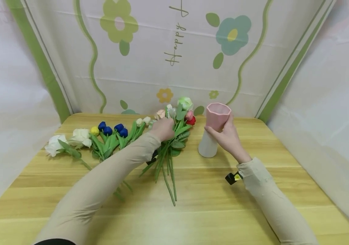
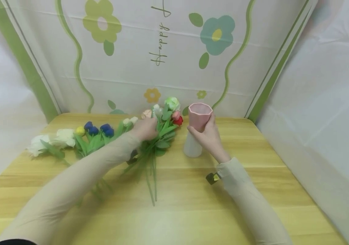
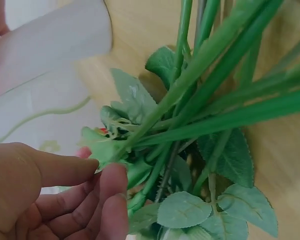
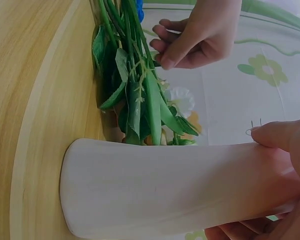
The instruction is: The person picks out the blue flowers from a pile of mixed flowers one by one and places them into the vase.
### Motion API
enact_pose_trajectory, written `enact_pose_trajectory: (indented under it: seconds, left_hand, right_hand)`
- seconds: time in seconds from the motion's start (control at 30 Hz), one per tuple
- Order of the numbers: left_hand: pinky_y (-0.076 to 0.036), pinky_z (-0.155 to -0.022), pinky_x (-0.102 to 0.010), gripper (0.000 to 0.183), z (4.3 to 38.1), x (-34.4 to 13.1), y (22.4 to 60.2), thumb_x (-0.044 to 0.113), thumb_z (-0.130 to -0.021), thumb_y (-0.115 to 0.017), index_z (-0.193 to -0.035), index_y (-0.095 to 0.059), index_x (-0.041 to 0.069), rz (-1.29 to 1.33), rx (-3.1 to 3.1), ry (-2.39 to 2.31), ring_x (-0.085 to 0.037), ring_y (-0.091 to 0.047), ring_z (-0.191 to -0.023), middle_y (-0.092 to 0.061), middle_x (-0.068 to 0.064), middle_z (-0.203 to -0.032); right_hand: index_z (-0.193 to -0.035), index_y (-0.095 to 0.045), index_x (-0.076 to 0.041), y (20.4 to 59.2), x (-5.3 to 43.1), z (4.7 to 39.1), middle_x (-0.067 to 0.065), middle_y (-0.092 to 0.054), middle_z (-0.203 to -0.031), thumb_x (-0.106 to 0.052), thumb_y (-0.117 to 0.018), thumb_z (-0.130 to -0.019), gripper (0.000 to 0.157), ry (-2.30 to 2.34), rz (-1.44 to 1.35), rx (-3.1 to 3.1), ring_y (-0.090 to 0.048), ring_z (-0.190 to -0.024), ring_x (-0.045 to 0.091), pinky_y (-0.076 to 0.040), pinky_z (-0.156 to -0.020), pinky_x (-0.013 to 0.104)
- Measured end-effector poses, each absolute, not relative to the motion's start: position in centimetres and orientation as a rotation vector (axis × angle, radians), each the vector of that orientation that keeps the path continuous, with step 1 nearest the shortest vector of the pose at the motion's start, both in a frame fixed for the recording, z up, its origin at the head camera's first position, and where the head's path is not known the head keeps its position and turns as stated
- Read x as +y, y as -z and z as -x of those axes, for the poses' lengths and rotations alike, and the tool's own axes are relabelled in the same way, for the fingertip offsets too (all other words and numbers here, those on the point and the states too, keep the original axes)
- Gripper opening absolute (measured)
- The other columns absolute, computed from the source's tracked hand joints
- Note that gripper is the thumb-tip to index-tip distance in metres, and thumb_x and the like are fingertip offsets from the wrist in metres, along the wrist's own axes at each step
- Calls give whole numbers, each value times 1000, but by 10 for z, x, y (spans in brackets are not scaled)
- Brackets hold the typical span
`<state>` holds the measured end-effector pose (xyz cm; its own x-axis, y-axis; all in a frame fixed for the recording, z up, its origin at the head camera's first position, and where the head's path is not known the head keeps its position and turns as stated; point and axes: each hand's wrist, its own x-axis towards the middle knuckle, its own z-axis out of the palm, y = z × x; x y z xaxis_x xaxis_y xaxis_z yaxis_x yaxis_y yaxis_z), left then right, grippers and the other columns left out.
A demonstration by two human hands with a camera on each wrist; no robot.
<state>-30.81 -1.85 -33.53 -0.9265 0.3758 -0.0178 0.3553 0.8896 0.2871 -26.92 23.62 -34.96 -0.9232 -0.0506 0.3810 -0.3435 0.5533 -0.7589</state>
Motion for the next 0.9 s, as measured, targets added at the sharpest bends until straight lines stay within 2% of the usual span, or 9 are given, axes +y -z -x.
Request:
enact_pose_trajectory:
  seconds: [0.1, 0.23, 0.37, 0.57, 0.73, 0.83, 0.9]
  left_hand:
    - [-28, -43, -26, 35, 300, -27, 335, 6, -93, -49, -60, -42, 13, -607, 2953, -531, -11, -30, -44, -31, 3, -51]
    - [-24, -39, -25, 48, 284, -46, 331, 14, -98, -51, -51, -38, 15, -615, 2936, -686, -9, -25, -38, -28, 4, -44]
    - [-25, -38, -24, 50, 271, -73, 325, 18, -99, -53, -52, -38, 15, -566, 2973, -745, -9, -28, -38, -31, 4, -45]
    - [-30, -39, -25, 46, 260, -125, 315, 22, -101, -51, -56, -44, 14, -427, 3028, -757, -12, -45, -43, -51, -1, -50]
    - [-34, -43, -28, 43, 248, -165, 307, 21, -99, -50, -57, -49, 13, -344, 3034, -786, -18, -56, -51, -59, -2, -55]
    - [-35, -44, -30, 42, 238, -186, 304, 22, -99, -51, -59, -55, 12, -297, 3028, -785, -19, -58, -53, -63, -2, -59]
    - [-37, -45, -31, 42, 232, -199, 303, 24, -100, -52, -60, -59, 11, -271, 3027, -757, -19, -54, -50, -62, -2, -59]
  right_hand:
    - [-152, -10, -10, 350, 238, 269, 23, -39, -141, -29, -78, -86, 96, -1307, -326, -2474, -45, -126, 37, -40, -100, 55]
    - [-152, -10, -10, 349, 241, 269, 23, -39, -140, -27, -78, -86, 96, -1303, -329, -2467, -46, -125, 38, -40, -99, 55]
    - [-152, -11, -9, 348, 243, 269, 24, -40, -140, -27, -78, -86, 96, -1301, -331, -2456, -46, -125, 38, -40, -99, 56]
    - [-151, -11, -8, 346, 246, 269, 24, -39, -140, -27, -78, -86, 96, -1302, -317, -2461, -45, -126, 38, -39, -100, 56]
    - [-151, -12, -9, 346, 247, 270, 23, -39, -140, -27, -79, -85, 95, -1294, -321, -2449, -46, -124, 38, -40, -99, 56]
    - [-151, -12, -8, 346, 246, 271, 23, -39, -140, -27, -79, -85, 95, -1300, -325, -2453, -46, -125, 38, -40, -99, 56]
    - [-151, -12, -8, 347, 246, 271, 23, -39, -141, -28, -79, -85, 96, -1306, -325, -2461, -45, -125, 38, -39, -99, 56]
